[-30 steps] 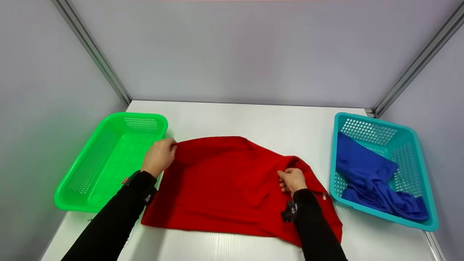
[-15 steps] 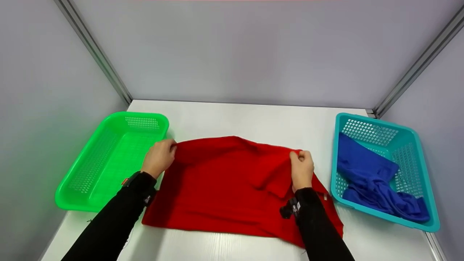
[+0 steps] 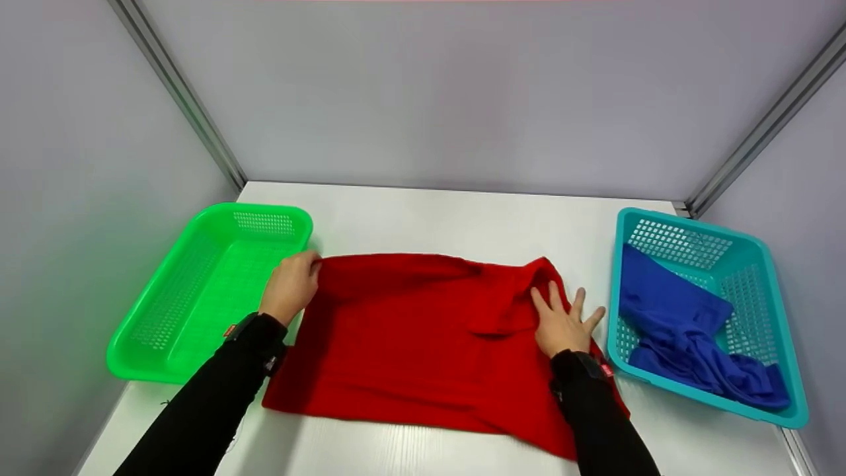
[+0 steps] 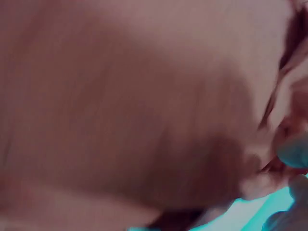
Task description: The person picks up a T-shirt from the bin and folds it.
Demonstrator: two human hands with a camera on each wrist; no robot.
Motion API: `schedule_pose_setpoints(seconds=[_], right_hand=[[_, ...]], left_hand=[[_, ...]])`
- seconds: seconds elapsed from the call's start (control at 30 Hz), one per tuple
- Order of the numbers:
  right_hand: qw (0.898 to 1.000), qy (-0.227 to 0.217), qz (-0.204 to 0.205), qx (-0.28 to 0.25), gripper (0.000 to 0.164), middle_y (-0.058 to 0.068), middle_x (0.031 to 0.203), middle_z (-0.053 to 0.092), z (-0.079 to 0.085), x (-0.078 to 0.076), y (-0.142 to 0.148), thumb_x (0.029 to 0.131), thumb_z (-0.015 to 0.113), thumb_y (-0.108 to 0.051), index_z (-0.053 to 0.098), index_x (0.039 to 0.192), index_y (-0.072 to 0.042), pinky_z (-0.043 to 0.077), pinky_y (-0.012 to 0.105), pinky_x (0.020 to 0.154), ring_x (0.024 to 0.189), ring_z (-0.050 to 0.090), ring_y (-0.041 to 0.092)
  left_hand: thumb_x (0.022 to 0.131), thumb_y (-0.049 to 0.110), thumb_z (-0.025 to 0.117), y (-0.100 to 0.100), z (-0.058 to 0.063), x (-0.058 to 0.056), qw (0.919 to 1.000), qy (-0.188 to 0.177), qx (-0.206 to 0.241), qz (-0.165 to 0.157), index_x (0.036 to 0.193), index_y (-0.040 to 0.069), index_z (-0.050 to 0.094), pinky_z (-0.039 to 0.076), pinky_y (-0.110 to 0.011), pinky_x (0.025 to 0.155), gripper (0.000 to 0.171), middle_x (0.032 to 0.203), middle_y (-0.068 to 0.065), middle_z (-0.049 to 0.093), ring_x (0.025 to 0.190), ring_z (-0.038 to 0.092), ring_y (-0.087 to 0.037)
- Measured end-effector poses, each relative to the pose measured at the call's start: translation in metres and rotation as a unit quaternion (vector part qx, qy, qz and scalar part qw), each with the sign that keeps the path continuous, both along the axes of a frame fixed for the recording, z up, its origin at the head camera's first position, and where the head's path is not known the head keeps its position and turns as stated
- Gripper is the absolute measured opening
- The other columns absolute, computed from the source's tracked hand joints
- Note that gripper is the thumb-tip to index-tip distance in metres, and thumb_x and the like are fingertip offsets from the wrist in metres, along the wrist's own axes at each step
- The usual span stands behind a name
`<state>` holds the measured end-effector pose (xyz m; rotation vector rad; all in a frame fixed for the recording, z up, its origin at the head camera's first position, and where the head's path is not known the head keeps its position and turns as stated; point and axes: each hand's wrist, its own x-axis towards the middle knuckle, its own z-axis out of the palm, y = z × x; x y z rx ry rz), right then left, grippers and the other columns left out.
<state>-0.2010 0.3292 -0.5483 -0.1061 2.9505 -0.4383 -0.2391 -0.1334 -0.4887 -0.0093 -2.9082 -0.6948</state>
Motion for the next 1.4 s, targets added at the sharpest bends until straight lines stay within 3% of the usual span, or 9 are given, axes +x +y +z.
schedule_pose_setpoints(seconds=[0.17, 0.33, 0.53, 0.7, 0.9, 1.0, 1.13, 1.27, 1.4], right_hand=[[0.999, -0.038, 0.01, 0.017, 0.057, 0.039, 0.167, 0.022, -0.006, 0.0, 0.006, 0.11, 0.05, -0.022, 0.036, 0.164, -0.007, 0.002, 0.099, 0.104, 0.145, 0.008, 0.08], [0.997, -0.076, -0.033, 0.004, 0.063, 0.043, 0.166, 0.014, -0.007, -0.001, 0.009, 0.113, 0.042, -0.037, 0.03, 0.164, 0.0, 0.003, 0.095, 0.11, 0.144, 0.003, 0.082], [0.997, 0.043, -0.059, 0.039, 0.058, 0.045, 0.151, 0.033, -0.014, 0.007, 0.014, 0.11, 0.051, -0.027, 0.041, 0.149, 0.015, 0.031, 0.085, 0.109, 0.13, 0.034, 0.079], [0.981, 0.157, -0.093, 0.072, 0.058, 0.053, 0.135, 0.047, -0.017, 0.006, 0.011, 0.104, 0.059, -0.016, 0.04, 0.146, 0.019, 0.053, 0.077, 0.08, 0.091, 0.059, 0.072], [0.982, 0.114, -0.131, 0.068, 0.07, 0.052, 0.098, 0.06, -0.007, 0.0, 0.011, 0.103, 0.049, -0.01, 0.019, 0.157, 0.023, 0.056, 0.067, 0.058, 0.062, 0.063, 0.055], [0.982, 0.132, -0.107, 0.086, 0.062, 0.051, 0.109, 0.06, -0.004, -0.005, 0.008, 0.101, 0.049, -0.007, 0.031, 0.154, 0.02, 0.057, 0.072, 0.076, 0.088, 0.066, 0.063], [0.974, 0.212, 0.007, 0.083, 0.048, 0.044, 0.134, 0.056, -0.01, -0.013, -0.003, 0.095, 0.059, -0.001, 0.051, 0.14, 0.013, 0.046, 0.075, 0.106, 0.126, 0.053, 0.066], [0.961, 0.245, 0.12, 0.052, 0.033, 0.03, 0.113, 0.063, -0.021, -0.015, -0.016, 0.093, 0.073, -0.007, 0.061, 0.121, 0.006, 0.047, 0.065, 0.106, 0.107, 0.062, 0.05], [0.962, 0.226, 0.135, 0.066, 0.034, 0.022, 0.105, 0.058, -0.03, -0.007, -0.021, 0.09, 0.08, -0.016, 0.066, 0.116, 0.001, 0.042, 0.06, 0.091, 0.095, 0.059, 0.043]], left_hand=[[0.107, 0.007, 0.058, -0.001, 0.0, 0.0, 0.9999, 0.007, -0.008, 0.007, 0.103, -0.001, 0.071, 0.061, -0.061, 0.077, 0.016, 0.1, -0.024, 0.074, 0.095, 0.075, -0.048], [0.107, 0.007, 0.057, -0.002, 0.001, 0.002, 0.9999, 0.003, -0.012, 0.006, 0.103, -0.001, 0.07, 0.062, -0.06, 0.076, 0.016, 0.1, -0.024, 0.073, 0.095, 0.075, -0.048], [0.107, 0.008, 0.056, -0.003, 0.002, 0.004, 0.9999, -0.006, -0.011, 0.008, 0.105, 0.0, 0.071, 0.062, -0.061, 0.077, 0.016, 0.103, -0.023, 0.073, 0.097, 0.075, -0.048], [0.107, 0.006, 0.056, -0.004, 0.0, 0.004, 0.9999, 0.004, -0.012, 0.007, 0.103, 0.0, 0.07, 0.061, -0.061, 0.077, 0.016, 0.102, -0.023, 0.073, 0.096, 0.074, -0.048], [0.104, 0.004, 0.058, -0.002, -0.002, 0.004, 0.9997, 0.012, -0.021, -0.002, 0.102, -0.001, 0.069, 0.061, -0.061, 0.074, 0.012, 0.099, -0.023, 0.072, 0.093, 0.074, -0.049], [0.104, 0.004, 0.058, -0.001, -0.002, 0.005, 0.9996, 0.011, -0.026, -0.004, 0.103, 0.0, 0.069, 0.061, -0.061, 0.075, 0.012, 0.099, -0.022, 0.072, 0.093, 0.075, -0.049], [0.105, 0.005, 0.059, -0.001, -0.001, 0.006, 0.9996, 0.013, -0.026, -0.004, 0.102, 0.0, 0.069, 0.062, -0.061, 0.074, 0.012, 0.097, -0.022, 0.072, 0.092, 0.075, -0.048], [0.106, 0.006, 0.058, -0.001, -0.001, 0.006, 0.9996, 0.013, -0.025, -0.005, 0.101, 0.0, 0.07, 0.061, -0.06, 0.074, 0.013, 0.096, -0.021, 0.072, 0.091, 0.075, -0.047], [0.105, 0.005, 0.058, -0.001, -0.003, 0.005, 0.9996, 0.012, -0.024, -0.014, 0.1, -0.001, 0.069, 0.061, -0.06, 0.074, 0.013, 0.096, -0.022, 0.071, 0.091, 0.074, -0.048]])
